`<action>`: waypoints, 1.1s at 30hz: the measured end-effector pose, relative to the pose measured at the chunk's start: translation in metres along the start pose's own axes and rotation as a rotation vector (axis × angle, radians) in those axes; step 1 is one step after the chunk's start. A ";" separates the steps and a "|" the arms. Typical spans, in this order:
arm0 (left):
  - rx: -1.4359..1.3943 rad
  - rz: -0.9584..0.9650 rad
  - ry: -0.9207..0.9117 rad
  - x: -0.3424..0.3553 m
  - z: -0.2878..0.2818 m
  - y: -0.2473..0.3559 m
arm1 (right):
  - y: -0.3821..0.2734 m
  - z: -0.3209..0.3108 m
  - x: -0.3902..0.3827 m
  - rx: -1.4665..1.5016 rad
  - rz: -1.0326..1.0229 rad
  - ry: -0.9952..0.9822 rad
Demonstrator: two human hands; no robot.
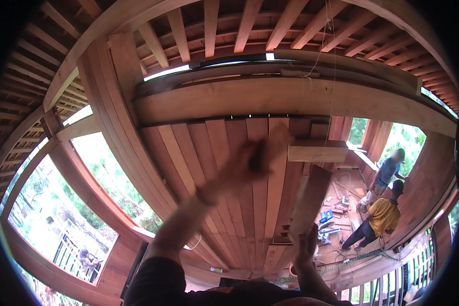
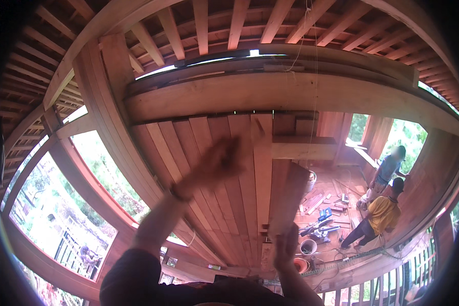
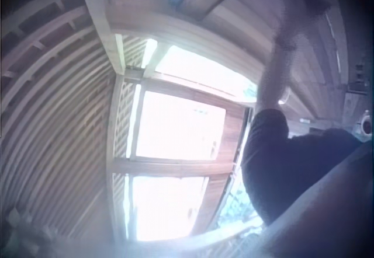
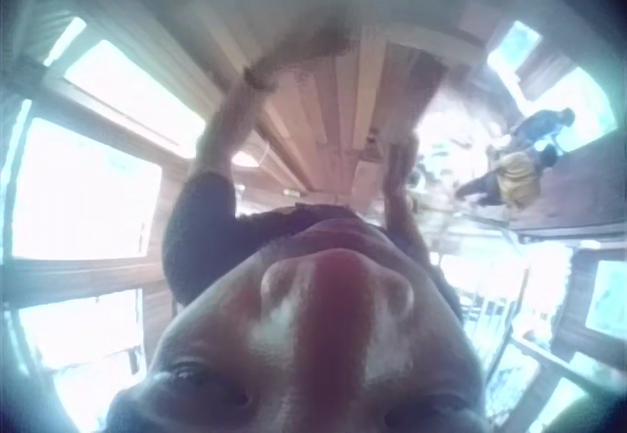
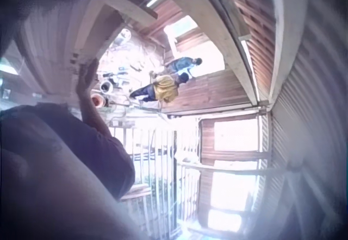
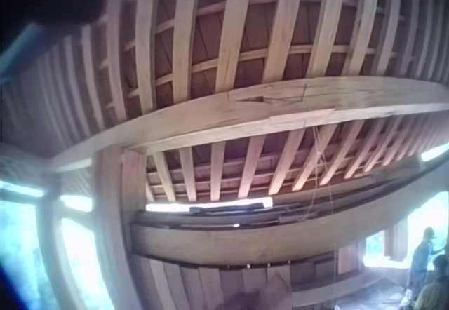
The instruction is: The person installs wooden ceiling panels by lifting planks into place, tapping them with a mallet, and securing them using a nail gun. The person repeats this process for multiple panels while working on a ladder.
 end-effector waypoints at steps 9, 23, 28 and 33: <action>0.817 -0.035 -0.134 0.135 -0.167 -0.059 | -0.034 -0.063 0.003 0.001 0.064 0.260; 1.085 0.091 -0.061 0.148 -0.150 -0.097 | -0.143 -0.150 0.174 -0.589 -0.401 0.453; 1.030 0.168 0.117 0.189 -0.135 -0.013 | -0.208 -0.167 0.261 -1.090 -0.788 0.462; 0.754 0.287 0.307 0.298 -0.154 0.060 | -0.262 -0.150 0.367 -0.975 -0.950 0.526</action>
Point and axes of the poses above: each hand's wrist, its own x-axis towards the middle knuckle, its own z-axis out of the palm, y = z × x, the point moved 6 cm from there along x, towards the middle knuckle, and after that the axes turned 1 degree about y, right-handed, at the moved point
